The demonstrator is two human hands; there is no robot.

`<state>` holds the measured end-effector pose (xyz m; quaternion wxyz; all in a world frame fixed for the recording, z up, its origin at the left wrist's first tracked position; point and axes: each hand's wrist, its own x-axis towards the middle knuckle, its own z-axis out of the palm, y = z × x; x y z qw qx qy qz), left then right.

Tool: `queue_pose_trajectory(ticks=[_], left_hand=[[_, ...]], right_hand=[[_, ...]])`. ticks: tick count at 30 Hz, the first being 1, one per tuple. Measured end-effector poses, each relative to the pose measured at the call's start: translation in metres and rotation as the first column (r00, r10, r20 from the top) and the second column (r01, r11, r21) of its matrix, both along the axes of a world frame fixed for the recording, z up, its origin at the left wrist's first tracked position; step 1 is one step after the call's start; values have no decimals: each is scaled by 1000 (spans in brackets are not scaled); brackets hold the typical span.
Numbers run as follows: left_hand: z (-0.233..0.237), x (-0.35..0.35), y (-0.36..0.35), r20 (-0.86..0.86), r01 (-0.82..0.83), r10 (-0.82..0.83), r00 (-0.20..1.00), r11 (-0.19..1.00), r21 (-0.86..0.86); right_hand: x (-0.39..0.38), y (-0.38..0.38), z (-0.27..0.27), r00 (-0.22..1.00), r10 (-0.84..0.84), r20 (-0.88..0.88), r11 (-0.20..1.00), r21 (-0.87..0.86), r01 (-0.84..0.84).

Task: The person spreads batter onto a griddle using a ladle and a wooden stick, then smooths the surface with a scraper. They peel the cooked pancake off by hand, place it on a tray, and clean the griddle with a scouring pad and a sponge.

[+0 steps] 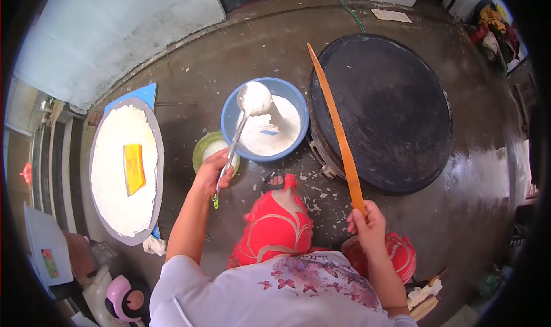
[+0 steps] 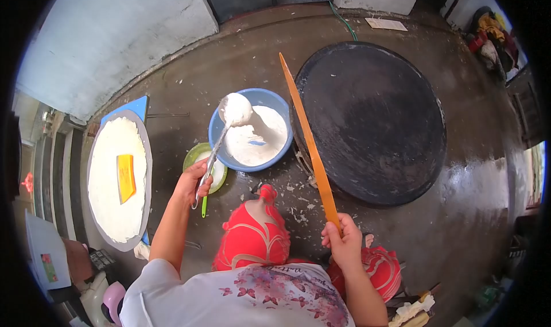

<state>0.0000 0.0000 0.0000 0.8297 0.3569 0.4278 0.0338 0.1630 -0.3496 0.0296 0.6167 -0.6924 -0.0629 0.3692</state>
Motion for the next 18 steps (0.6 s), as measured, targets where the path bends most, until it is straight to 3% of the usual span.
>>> queue_pose_trajectory(ticks=[3, 5, 7, 9, 11, 13, 14, 15, 16, 18], left_hand=[[20, -8, -6, 4, -27, 26, 1000, 995, 97], [16, -1, -1, 251, -19, 16, 968, 1000, 11], [5, 9, 2, 301, -16, 23, 953, 1000, -26], [-20, 26, -3, 331, -58, 115, 937, 983, -177], [-61, 45, -3, 282, -61, 141, 949, 960, -275], [-98, 66, -5, 30, -137, 152, 988, 948, -288], [-122, 67, -2, 27, -135, 150, 988, 946, -293], [-146, 68, 0, -105, -174, 144, 984, 902, -395], [-151, 70, 1, -229, -221, 122, 966, 847, -483], [-153, 56, -5, -287, -230, 116, 951, 884, -406]], right_hand=[[-7, -4, 4, 1000, -7, -12, 1000, -21, 7], [-1, -3, 2, 1000, -9, -9, 1000, -25, 8], [-2, -2, -2, 1000, -7, 0, 1000, -22, 7], [-1, -4, -5, 1000, -4, 7, 999, -32, 4], [2, -7, -10, 999, -15, -34, 1000, 18, 16], [5, -9, -7, 998, -36, -42, 999, 5, 36], [5, -11, -5, 997, -53, -51, 999, -3, 53], [6, -15, -5, 997, -54, -51, 999, -7, 53], [6, -19, -7, 997, -65, -29, 998, -1, 65], [7, -27, -7, 997, -78, -3, 997, 2, 78]])
